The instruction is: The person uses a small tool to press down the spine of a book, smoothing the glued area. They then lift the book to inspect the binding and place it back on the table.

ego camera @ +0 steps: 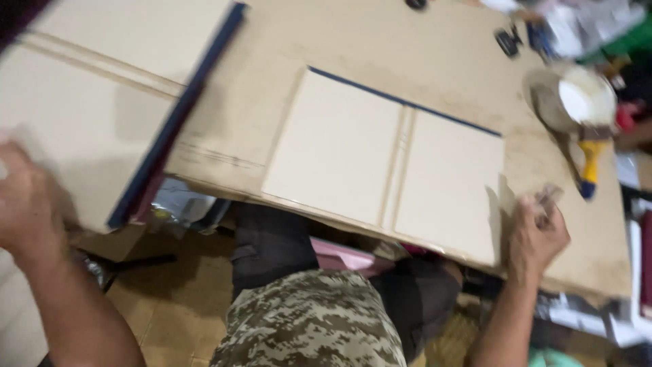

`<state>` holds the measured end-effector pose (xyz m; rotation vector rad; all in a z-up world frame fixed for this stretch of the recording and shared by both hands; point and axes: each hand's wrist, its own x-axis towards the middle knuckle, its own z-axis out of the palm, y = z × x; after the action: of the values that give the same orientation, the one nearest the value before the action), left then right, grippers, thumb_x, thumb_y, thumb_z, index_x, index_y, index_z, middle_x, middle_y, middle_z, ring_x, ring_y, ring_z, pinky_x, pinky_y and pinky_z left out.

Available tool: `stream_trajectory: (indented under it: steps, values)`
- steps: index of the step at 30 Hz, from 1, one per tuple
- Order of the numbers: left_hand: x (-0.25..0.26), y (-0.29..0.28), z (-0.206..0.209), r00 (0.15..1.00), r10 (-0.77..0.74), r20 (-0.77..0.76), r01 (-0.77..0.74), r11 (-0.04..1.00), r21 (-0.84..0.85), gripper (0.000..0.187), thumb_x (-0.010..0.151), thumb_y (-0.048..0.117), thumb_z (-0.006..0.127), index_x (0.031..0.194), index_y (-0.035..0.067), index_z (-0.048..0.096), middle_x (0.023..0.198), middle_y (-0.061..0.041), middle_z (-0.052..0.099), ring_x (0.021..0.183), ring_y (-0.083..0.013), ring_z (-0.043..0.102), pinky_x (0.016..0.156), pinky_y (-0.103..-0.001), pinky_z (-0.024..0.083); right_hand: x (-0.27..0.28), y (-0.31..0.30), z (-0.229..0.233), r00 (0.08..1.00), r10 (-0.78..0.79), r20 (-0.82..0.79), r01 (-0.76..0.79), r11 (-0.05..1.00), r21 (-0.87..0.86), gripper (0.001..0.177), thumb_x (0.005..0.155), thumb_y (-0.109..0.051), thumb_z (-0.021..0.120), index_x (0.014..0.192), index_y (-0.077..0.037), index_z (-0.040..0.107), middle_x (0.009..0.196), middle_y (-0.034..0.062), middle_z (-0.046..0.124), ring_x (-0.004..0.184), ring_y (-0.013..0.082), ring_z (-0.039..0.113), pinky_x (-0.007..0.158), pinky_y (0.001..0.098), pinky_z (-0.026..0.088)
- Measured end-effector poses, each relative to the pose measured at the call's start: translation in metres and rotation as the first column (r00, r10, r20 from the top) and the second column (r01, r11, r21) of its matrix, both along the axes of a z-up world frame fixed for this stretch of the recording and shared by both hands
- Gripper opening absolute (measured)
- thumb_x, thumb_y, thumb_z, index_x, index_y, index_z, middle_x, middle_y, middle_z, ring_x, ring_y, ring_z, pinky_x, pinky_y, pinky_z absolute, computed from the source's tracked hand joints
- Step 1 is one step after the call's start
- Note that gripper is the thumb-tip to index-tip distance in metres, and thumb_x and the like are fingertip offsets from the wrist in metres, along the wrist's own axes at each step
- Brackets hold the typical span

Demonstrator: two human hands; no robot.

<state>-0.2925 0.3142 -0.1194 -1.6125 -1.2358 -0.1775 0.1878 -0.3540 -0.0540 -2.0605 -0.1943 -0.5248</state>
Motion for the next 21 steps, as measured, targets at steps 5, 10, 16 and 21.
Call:
stream_trajectory:
  steps: [5, 10, 16, 21]
  values:
    - [0.17, -0.132, 0.168, 0.181, -0.214, 0.96, 0.973, -0.101, -0.206, 0.07, 0.089, 0.013, 0.09, 0.147, -0.002, 0.053, 0.143, -0.022, 0.056, 0.13, -0.0351, 0.054, 0.103, -0.046, 0.044, -0.022, 0.003, 0.019, 0.99, -0.035, -0.135, 0.061, 0.98, 0.191, 0.026, 0.108, -0.035, 0.071, 0.093, -0.017, 0.061, 0.073, -0.0132, 0.036, 0.068, 0.0025, 0.032, 0.062, 0.0245, 0.029]
    - [0.323, -0.208, 0.218, 0.45, -0.501, 0.739, 0.521, -0.525, -0.673, 0.082, 0.083, 0.036, 0.078, 0.153, 0.019, 0.04, 0.158, -0.007, 0.043, 0.145, -0.0285, 0.037, 0.12, -0.054, 0.024, -0.016, -0.009, 0.013, 0.972, 0.138, -0.191, -0.001, 0.813, 0.583, 0.014, 0.106, -0.026, 0.068, 0.109, -0.012, 0.069, 0.075, -0.0025, 0.058, 0.061, 0.0092, 0.057, 0.059, 0.0238, 0.054]
    - [0.454, -0.204, 0.192, 0.61, -0.711, 0.351, 0.33, -0.175, -0.928, 0.141, 0.034, 0.053, 0.104, 0.151, 0.018, 0.034, 0.149, -0.021, 0.037, 0.147, -0.0428, 0.024, 0.105, -0.064, 0.042, -0.011, -0.012, 0.008, 0.972, 0.07, -0.224, 0.061, 0.847, 0.528, 0.015, 0.11, -0.026, 0.056, 0.121, -0.018, 0.061, 0.079, -0.0017, 0.066, 0.042, 0.0032, 0.042, 0.035, 0.0213, 0.027]
    - [0.471, -0.191, 0.179, 0.568, -0.761, 0.313, 0.331, -0.137, -0.933, 0.127, 0.043, 0.053, 0.105, 0.146, 0.009, 0.045, 0.142, -0.021, 0.056, 0.134, -0.0402, 0.05, 0.103, -0.053, 0.048, -0.008, -0.009, 0.012, 0.936, 0.01, -0.352, 0.115, 0.936, 0.333, 0.029, 0.093, -0.033, 0.066, 0.119, -0.02, 0.065, 0.076, -0.0033, 0.07, 0.049, 0.0004, 0.04, 0.046, 0.0186, 0.027]
